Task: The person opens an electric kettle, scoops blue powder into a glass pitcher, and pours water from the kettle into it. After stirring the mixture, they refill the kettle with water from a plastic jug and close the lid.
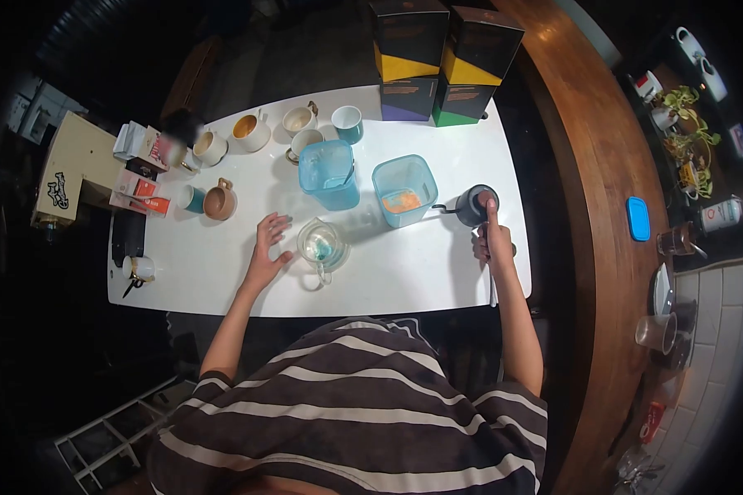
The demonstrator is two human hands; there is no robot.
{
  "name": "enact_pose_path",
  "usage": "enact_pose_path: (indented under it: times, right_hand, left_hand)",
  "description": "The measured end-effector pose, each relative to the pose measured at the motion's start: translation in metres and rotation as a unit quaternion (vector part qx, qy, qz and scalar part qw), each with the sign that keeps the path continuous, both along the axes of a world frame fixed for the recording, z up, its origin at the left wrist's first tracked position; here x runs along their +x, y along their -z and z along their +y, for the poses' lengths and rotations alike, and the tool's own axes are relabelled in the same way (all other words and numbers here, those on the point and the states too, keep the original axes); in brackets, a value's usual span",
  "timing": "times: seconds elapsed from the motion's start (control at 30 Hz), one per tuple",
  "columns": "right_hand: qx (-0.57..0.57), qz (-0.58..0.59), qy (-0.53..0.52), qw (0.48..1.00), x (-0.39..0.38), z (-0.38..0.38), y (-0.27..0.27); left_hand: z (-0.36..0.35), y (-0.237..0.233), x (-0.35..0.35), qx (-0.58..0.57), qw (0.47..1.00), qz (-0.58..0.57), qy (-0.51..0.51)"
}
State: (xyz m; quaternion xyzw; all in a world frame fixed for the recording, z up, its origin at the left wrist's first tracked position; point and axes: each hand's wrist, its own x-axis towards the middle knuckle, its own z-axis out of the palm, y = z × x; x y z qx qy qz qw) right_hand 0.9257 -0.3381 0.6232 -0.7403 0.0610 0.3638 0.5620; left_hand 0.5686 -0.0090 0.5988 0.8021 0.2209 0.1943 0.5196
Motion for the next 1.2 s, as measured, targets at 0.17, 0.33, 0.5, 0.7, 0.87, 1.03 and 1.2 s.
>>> enact_pose_path:
  times: [0.17,0.33,0.5,0.7,0.87,1.03,1.2]
  right_hand:
    - [-0.008,-0.059,0.015,0.998,-0.016,-0.003,-0.040]
    - [-0.055,-0.079,0.036,0.995,-0.055,-0.012,-0.075]
    - [-0.056,-0.060,0.093,0.992,-0.121,-0.016,-0.083]
    - [-0.097,-0.091,0.143,0.981,-0.201,0.002,-0.076]
    - [-0.108,-0.149,0.180,0.966,-0.243,0.018,-0.073]
    - [-0.173,-0.231,0.158,0.944,-0.260,0.033,-0.079]
    - [-0.194,-0.280,0.141,0.930,-0.265,0.048,-0.085]
  left_hand:
    - [-0.016,0.009,0.000,0.039,0.997,0.034,0.059]
    - [-0.011,0.011,0.015,0.158,0.980,0.058,0.106]
    - [0.002,0.013,0.027,0.159,0.974,0.002,0.163]
    - [0.000,0.009,0.023,0.203,0.953,0.027,0.222]
    - [-0.012,0.010,0.015,0.210,0.937,0.028,0.277]
    - [-0.019,0.009,0.016,0.206,0.940,0.008,0.271]
    - [-0.021,0.017,0.023,0.220,0.936,-0.015,0.274]
